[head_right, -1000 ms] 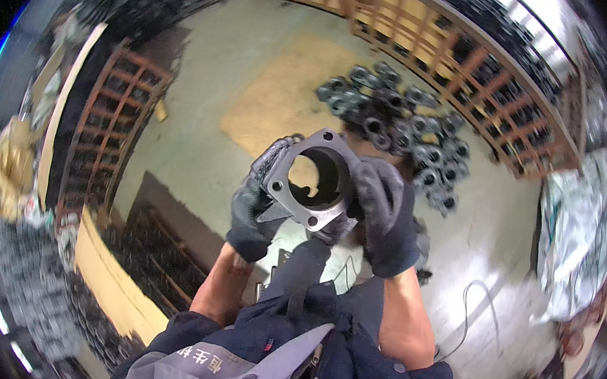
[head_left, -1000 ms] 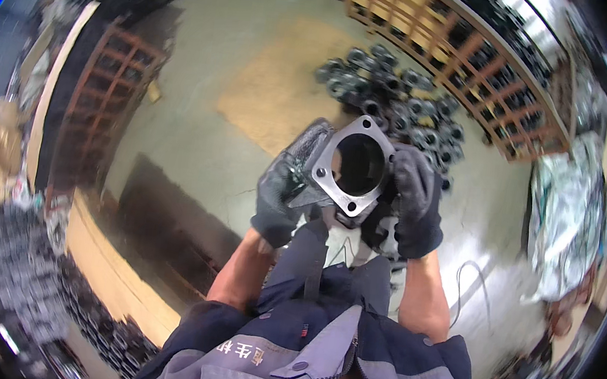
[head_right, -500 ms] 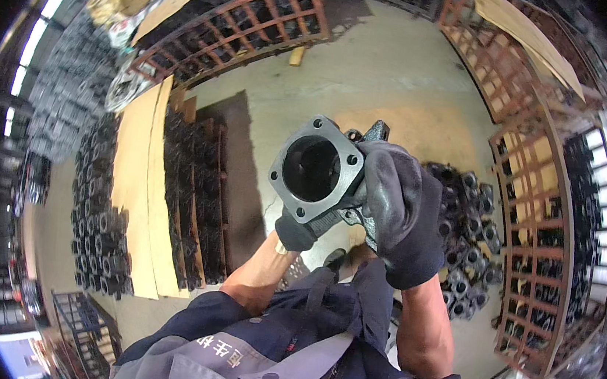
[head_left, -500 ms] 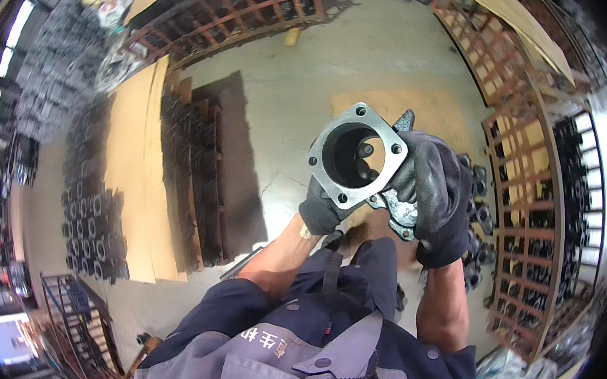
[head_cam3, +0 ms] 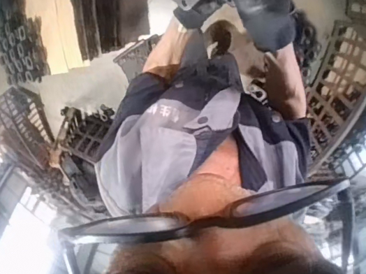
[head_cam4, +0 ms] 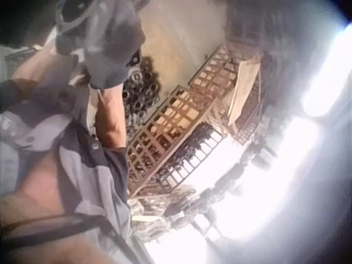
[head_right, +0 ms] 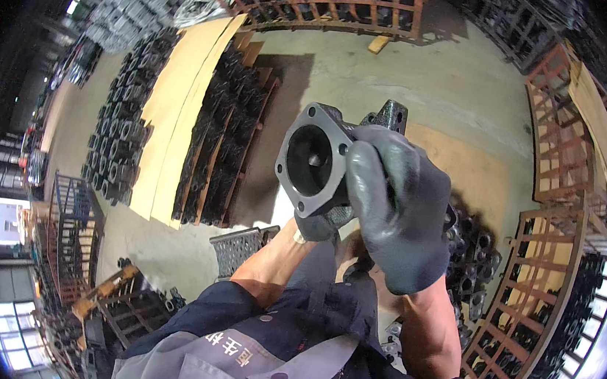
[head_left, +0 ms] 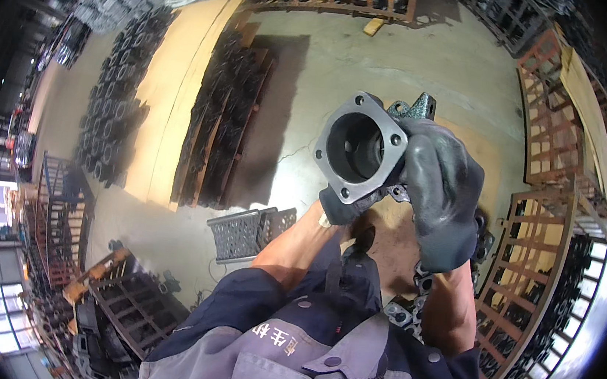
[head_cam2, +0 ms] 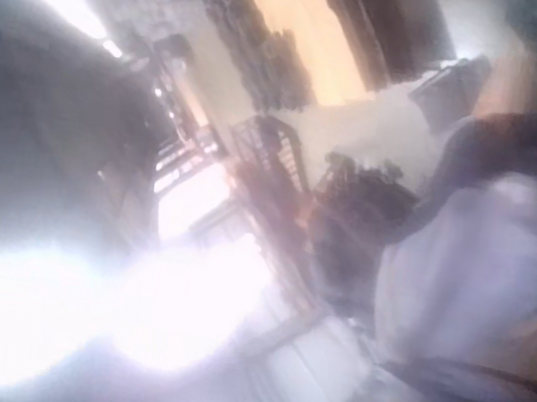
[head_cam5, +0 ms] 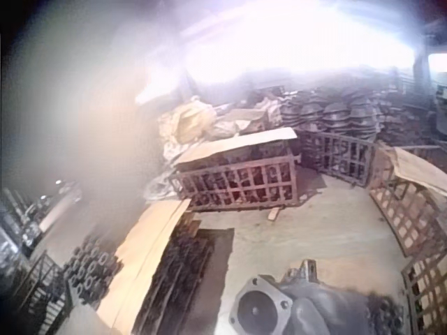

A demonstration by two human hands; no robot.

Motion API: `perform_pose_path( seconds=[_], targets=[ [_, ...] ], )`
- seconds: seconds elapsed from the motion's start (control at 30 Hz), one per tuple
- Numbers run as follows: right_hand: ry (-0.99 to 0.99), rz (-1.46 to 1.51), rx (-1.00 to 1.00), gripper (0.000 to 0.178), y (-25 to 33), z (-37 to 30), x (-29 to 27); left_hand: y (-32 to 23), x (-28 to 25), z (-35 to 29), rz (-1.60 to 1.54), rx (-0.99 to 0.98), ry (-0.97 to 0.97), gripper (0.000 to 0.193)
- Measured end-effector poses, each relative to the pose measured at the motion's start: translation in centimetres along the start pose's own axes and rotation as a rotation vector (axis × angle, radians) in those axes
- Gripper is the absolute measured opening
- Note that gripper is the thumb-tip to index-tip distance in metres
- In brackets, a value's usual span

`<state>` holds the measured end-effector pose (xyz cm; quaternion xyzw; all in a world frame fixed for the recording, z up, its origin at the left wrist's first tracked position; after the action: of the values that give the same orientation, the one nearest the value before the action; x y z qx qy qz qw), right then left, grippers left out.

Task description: The person sits on the floor and uses a handheld angle grinder to smooth the surfaces of metal engine parts. They repeatedly pick up parts, grind them, inspect them, and place them on a cardboard sheet.

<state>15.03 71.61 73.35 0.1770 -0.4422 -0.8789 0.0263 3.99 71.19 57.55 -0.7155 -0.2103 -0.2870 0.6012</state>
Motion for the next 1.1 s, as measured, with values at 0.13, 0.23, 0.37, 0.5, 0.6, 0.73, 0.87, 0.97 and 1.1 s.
perform_pose_path(
  seconds=[0.13, 0.23, 0.37, 0.5, 0.6, 0.73, 0.87, 0.97, 1.1],
  targets=[
    [0.117, 0.031, 0.004, 0.019, 0.4, 2.8, 3.3, -1.3, -0.7, 0.3, -0.22, -0.004, 0.02, 0.031],
    [0.198, -0.078, -0.064, 0.016, 0.6, 5.0, 7.0, -2.8, -3.1, 0.5, -0.33, 0.01, -0.011, 0.032],
    [0.233, -0.191, -0.088, 0.018, 0.6, 7.7, 11.2, -5.4, -6.3, 0.9, -0.44, 0.031, -0.028, 0.033],
    [0.299, -0.255, -0.095, 0.021, 0.1, 10.4, 15.7, -8.1, -10.0, 0.8, -0.533, 0.044, -0.06, 0.035],
    [0.321, -0.293, -0.191, 0.022, -0.5, 12.5, 18.7, -10.5, -12.7, 0.6, -0.614, 0.045, -0.084, 0.036],
    [0.202, -0.216, -0.296, 0.015, -2.1, 15.1, 22.0, -12.5, -15.6, -0.1, -0.736, 0.034, -0.126, 0.037],
    [0.242, -0.138, -0.201, 0.014, -3.4, 17.2, 25.3, -13.8, -17.9, -0.6, -0.818, 0.05, -0.163, 0.039],
    [0.272, -0.044, -0.076, 0.014, -5.0, 18.1, 27.5, -15.3, -19.5, -1.1, -0.873, 0.075, -0.19, 0.04],
    [0.368, 0.022, 0.12, 0.017, -6.2, 19.3, 30.4, -16.3, -22.0, -1.5, -0.895, 0.104, -0.264, 0.041]
  ],
)
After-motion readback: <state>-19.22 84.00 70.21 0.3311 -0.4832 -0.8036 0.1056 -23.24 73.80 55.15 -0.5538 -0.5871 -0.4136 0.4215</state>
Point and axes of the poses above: each hand's wrist, its own z-axis towards the middle knuckle, its own x-axis out of the palm, y = z × x, the point moved 5 cm from there along z, towards the middle knuckle, and after that the axes turned 9 degrees about -x, right-handed, at the moved point
